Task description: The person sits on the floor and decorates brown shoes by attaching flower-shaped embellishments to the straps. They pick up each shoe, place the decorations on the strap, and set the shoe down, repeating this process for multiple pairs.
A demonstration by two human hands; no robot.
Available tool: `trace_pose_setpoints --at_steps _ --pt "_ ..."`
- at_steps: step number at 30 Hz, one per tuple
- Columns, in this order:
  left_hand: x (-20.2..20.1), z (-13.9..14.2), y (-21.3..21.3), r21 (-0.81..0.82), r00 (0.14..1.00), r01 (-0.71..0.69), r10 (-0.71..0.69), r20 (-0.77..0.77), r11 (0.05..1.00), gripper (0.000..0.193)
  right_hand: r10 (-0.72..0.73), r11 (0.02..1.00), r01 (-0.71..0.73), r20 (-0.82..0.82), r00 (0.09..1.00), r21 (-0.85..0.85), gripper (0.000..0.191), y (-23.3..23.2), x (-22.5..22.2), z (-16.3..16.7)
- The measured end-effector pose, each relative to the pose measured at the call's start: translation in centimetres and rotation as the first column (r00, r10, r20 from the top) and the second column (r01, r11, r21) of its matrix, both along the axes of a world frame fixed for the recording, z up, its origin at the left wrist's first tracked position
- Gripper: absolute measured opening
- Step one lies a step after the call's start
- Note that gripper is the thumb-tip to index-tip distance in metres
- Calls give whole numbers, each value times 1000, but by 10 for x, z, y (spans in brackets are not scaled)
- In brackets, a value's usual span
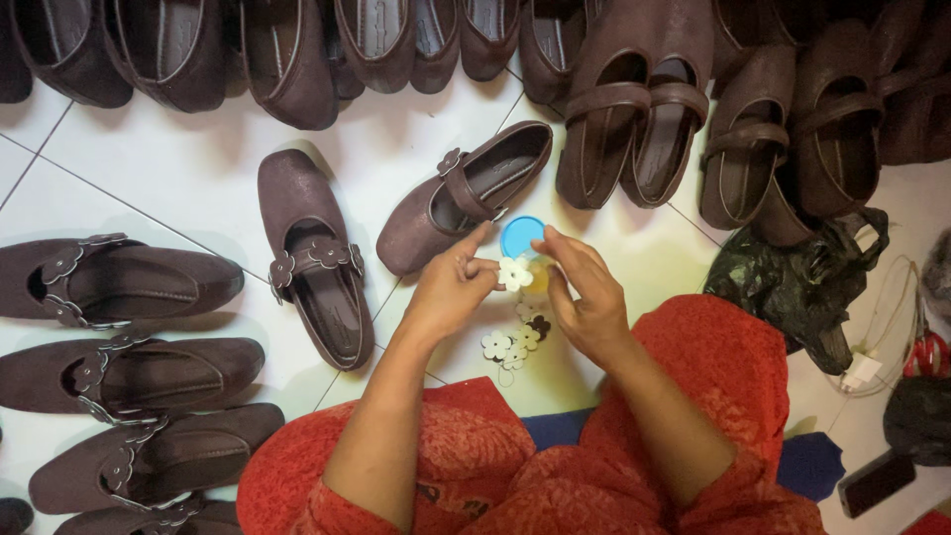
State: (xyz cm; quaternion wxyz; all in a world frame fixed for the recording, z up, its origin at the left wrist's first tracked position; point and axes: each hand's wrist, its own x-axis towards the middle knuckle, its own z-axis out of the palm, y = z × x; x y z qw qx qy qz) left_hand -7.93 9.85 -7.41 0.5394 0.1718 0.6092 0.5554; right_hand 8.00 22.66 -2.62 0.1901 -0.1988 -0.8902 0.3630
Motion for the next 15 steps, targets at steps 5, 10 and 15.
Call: trace_pose_setpoints --at_steps 5,10,15 --pt "2 -13 -1 62 998 35 -39 58 997 74 -25 990 24 0 1000 -136 70 -1 2 -7" --pt "1 -11 -1 82 997 36 -42 72 996 67 26 990 -33 -53 998 -140 74 3 2 -13" --pt "-1 7 0 -70 999 33 -33 -2 997 48 42 982 -46 -27 999 -182 72 6 -1 -14"
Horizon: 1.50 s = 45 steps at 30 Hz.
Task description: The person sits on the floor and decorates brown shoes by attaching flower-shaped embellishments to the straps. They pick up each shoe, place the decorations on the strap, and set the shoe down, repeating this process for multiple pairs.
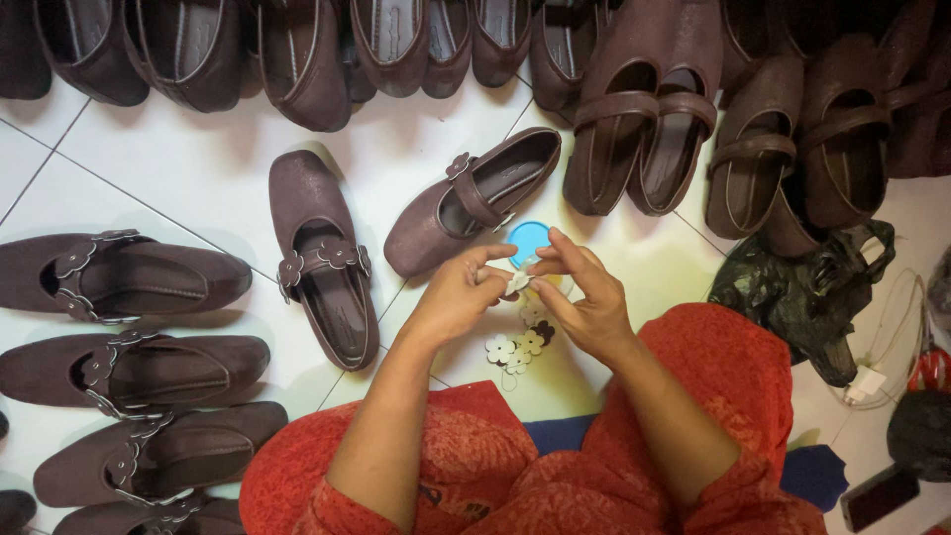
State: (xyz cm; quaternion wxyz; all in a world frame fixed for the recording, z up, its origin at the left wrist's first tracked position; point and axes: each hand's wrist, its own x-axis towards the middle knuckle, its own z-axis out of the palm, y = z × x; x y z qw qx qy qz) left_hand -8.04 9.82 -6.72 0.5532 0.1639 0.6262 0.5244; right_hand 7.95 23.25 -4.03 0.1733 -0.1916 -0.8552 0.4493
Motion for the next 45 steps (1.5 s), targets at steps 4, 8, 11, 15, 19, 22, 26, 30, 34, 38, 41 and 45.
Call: trace_pose_setpoints --at_steps 4,8,11,15,19,22,26,30,34,38,41,45 --pt "-1 8 2 -159 756 -158 16 -655 974 24 -112 994 111 2 994 7 73 8 -7 2" --pt "3 -1 3 33 248 -204 84 -965 978 29 -196 977 200 60 979 -73 72 21 -16 7" --pt "8 -14 9 -13 167 -145 12 -986 989 28 -203 966 209 55 978 -150 71 27 -22 10" --pt "4 -21 16 -13 58 -182 -3 -998 983 12 -191 958 195 41 981 -212 71 29 -30 13" --pt "-3 -5 15 -37 239 -123 -7 -971 992 11 -157 970 157 16 988 -186 70 29 -37 20" --pt "-11 16 6 -27 414 -52 -3 -910 998 16 -109 973 106 -7 994 -207 71 33 -41 31" --pt "-32 33 -7 -135 542 137 -188 -819 981 25 3 959 33 128 992 -280 74 39 -53 51" --pt "-39 38 -16 -88 563 177 -175 -808 980 26 171 918 -23 340 925 -397 74 38 -76 58" --pt "-43 34 -19 -168 595 179 -243 -767 969 27 200 930 -67 341 919 -362 74 34 -93 51" --pt "-43 24 -21 -107 528 187 -192 -827 977 26 215 904 -70 307 927 -421 73 38 -96 41" --pt "-43 16 -19 -151 541 214 -246 -804 965 24 254 890 -90 321 913 -447 73 41 -95 34" --pt "-42 15 -16 -145 573 147 -204 -794 978 26 282 888 -93 373 884 -450 75 43 -96 26"
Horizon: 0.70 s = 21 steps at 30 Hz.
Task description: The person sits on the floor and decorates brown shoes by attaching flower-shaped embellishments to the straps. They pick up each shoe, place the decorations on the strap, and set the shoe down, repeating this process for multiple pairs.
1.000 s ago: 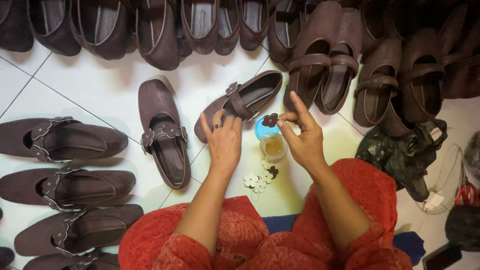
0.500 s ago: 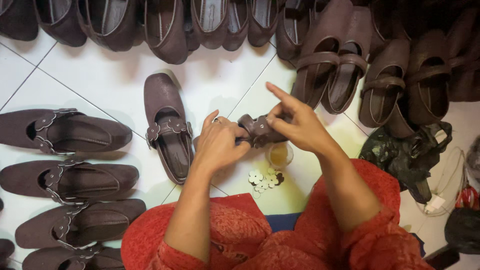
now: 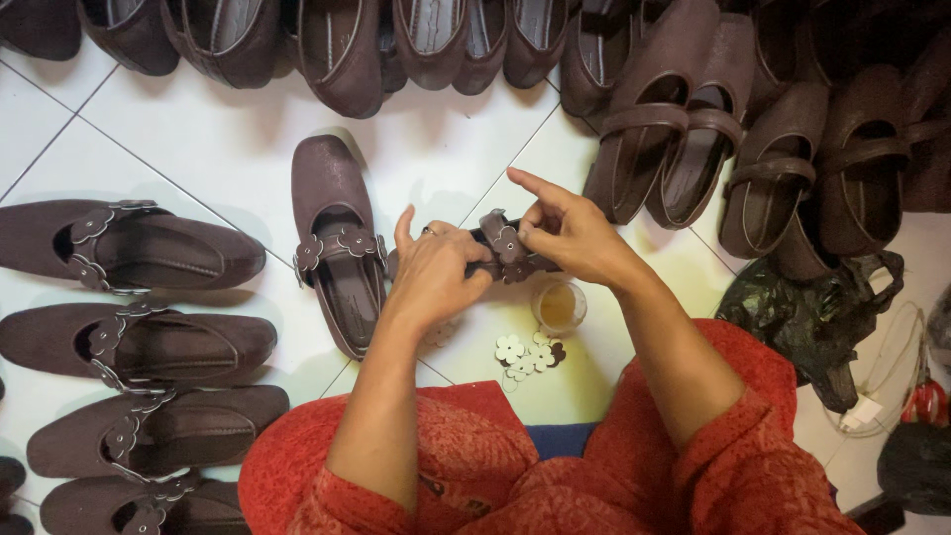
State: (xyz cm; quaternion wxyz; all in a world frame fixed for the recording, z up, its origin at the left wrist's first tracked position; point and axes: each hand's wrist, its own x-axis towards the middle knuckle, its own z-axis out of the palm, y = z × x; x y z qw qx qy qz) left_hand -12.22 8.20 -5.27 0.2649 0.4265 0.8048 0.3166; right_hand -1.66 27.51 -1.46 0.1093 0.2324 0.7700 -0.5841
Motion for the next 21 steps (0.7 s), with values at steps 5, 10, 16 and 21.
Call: trace_pose_setpoints --at_steps 5,10,16,21 --pt "-1 8 2 -16 996 -72 72 44 997 32 -6 999 4 -37 999 -44 73 -1 -7 -2" --pt "-1 9 2 -23 995 -89 90 41 996 29 52 996 -53 9 999 76 69 1 -18 7" --pt "-1 1 1 -42 996 -82 83 45 996 26 171 951 -189 92 981 246 68 -1 -32 19" --pt "-1 -2 2 -44 995 -82 84 51 996 27 181 946 -198 88 979 255 67 -3 -35 21"
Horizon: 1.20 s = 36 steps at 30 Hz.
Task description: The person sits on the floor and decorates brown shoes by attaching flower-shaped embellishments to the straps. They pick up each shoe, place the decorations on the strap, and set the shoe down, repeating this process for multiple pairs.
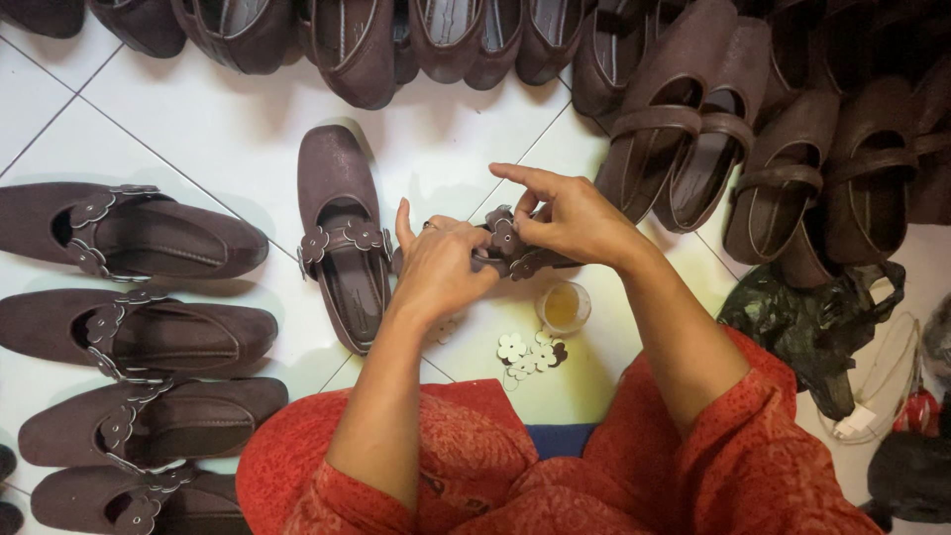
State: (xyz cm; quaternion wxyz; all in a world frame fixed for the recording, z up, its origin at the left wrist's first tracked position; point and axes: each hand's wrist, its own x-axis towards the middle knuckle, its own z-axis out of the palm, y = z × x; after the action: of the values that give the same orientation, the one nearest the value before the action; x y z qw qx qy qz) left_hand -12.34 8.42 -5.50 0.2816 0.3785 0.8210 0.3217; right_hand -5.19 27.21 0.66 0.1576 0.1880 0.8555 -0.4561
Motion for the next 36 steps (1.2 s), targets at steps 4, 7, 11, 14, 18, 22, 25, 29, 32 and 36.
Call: trace_pose_setpoints --at_steps 4,7,11,14,18,22,25,29,32,36 --pt "0 1 0 -23 1000 -3 4 30 1000 28 -3 1000 3 -18 1000 -9 67 0 1 -1" --pt "0 2 0 -19 997 -12 14 73 1000 30 -16 1000 16 4 1000 7 67 0 3 -1" --pt "0 0 1 -10 997 -39 39 72 999 28 -3 1000 3 -29 1000 12 67 -2 4 -1" --pt "1 -1 2 34 996 -64 61 71 997 32 8 1000 -7 -43 999 25 67 -2 4 0" --pt "1 -1 3 -16 996 -51 52 66 999 35 2 1000 -1 -40 999 11 68 -4 5 3" --pt "1 3 3 -13 996 -52 53 68 999 32 -16 1000 16 6 1000 12 69 -6 4 6" --pt "1 4 3 -24 996 -46 48 75 999 31 -13 1000 13 2 1000 21 69 -6 4 7" --pt "0 5 2 -45 995 -40 43 88 998 31 2 1000 -1 -28 1000 25 68 -7 5 5" --pt "1 3 2 -25 996 -39 41 76 999 30 0 1000 1 -44 999 9 67 -7 6 2" --pt "1 0 2 -6 997 -43 43 66 999 29 -16 1000 16 -17 1000 19 67 -6 9 -1"
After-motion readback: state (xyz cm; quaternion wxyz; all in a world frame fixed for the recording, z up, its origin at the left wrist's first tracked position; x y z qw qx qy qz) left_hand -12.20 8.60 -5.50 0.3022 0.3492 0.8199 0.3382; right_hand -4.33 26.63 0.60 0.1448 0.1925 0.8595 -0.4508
